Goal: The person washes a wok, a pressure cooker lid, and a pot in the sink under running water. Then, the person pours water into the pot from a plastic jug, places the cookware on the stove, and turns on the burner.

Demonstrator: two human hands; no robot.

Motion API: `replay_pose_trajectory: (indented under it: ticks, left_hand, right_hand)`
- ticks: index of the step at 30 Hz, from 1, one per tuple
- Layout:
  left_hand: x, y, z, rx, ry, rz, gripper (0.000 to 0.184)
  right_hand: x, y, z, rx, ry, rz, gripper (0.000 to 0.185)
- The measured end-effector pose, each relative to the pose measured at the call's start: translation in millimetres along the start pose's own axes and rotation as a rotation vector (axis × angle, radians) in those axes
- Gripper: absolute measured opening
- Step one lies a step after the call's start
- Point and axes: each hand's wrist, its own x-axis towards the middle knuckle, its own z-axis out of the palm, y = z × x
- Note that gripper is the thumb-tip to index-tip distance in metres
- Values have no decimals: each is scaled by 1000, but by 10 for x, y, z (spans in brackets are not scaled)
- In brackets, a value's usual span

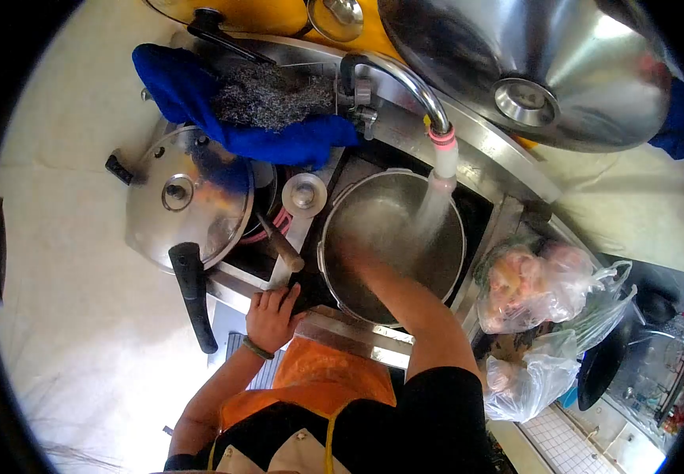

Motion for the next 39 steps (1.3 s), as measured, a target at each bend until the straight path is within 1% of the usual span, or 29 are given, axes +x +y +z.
replay_pose_trajectory:
  ticks: [2, 4, 5, 7, 8, 10, 12, 15, 18, 20, 21, 23, 24, 25, 27, 28, 29, 30, 31, 32, 33, 34, 35, 37, 39]
  left_hand:
    - [20, 6, -7, 10, -33, -41, 56]
    - [-44, 35, -39, 3, -64, -66, 56]
    - [-24, 27, -43, -3, -56, -67, 56]
    - [-1, 35, -54, -4, -29, -57, 56]
    - [6, 38, -55, -11, -20, -50, 56]
    - [14, 42, -37, -24, -6, -43, 57]
    - [9, 29, -28, -19, -26, -36, 56]
    - [-4, 46, -14, -15, -44, -42, 56]
    - [4, 55, -39, -6, -29, -51, 55]
    - [18, 61, -58, -1, -37, -75, 54]
    - [12, 88, -74, -3, -61, -93, 54]
    - [33, 93, -85, -9, -68, -102, 53]
    - [12, 86, -61, -15, -62, -94, 52]
    - [2, 72, -41, -19, -56, -86, 52]
    - [-13, 52, -15, -13, -28, -56, 53]
    - [-39, 51, -6, -11, -21, -42, 53]
    - [-56, 53, 9, 5, -22, -36, 53]
    - [-58, 56, 23, 19, -24, -28, 53]
    - [-53, 46, 23, 36, -20, -21, 53]
    - [-44, 31, 14, 50, -7, -18, 52]
    - [-55, 38, 2, 58, 0, -13, 51]
    - [-63, 49, -5, 63, 8, -3, 50]
    - [-66, 52, -11, 56, 13, -1, 50]
    - [-70, 47, -19, 44, 24, -2, 50]
    - [-78, 47, -18, 41, 11, -18, 50]
  right_hand:
    - [262, 344, -268, -127, 50, 34, 37]
    - [53, 773, -501, -226, 141, 47, 37]
    - [-167, 862, -585, -257, 186, 47, 38]
    - [-587, 737, -514, -233, 189, 86, 38]
    - [-643, 594, -403, -194, 187, 88, 38]
    - [-402, 215, -185, -124, 229, 13, 38]
    - [7, 134, -256, -203, 247, -11, 39]
    - [332, 659, -655, -325, 223, 61, 39]
    - [-216, 1125, -801, -398, 208, 97, 40]
    - [-742, 990, -629, -322, 48, 160, 40]
    - [-901, 837, -481, -237, -60, 182, 41]
    - [-913, 499, -162, 49, -221, 202, 41]
    - [-769, 340, -12, 213, -266, 219, 41]
    - [-542, 242, 85, 359, -213, 248, 41]
    - [107, 195, 110, 640, -47, 294, 42]
    - [445, 301, 51, 773, 87, 324, 42]
    - [480, 270, -287, 981, 221, 402, 40]
    - [479, 288, -619, 1258, 413, 453, 38]
    - [431, 324, -902, 1547, 616, 444, 36]
    - [309, 327, -1183, 1809, 833, 392, 35]
    - [182, 281, -1424, 1994, 1013, 308, 34]
    - [74, 178, -1570, 2082, 1089, 243, 34]
    - [-19, -28, -1613, 2058, 1048, 245, 34]
    - [-139, -497, -1338, 1726, 740, 401, 39]
    - [-218, -521, -416, 498, 488, 186, 41]
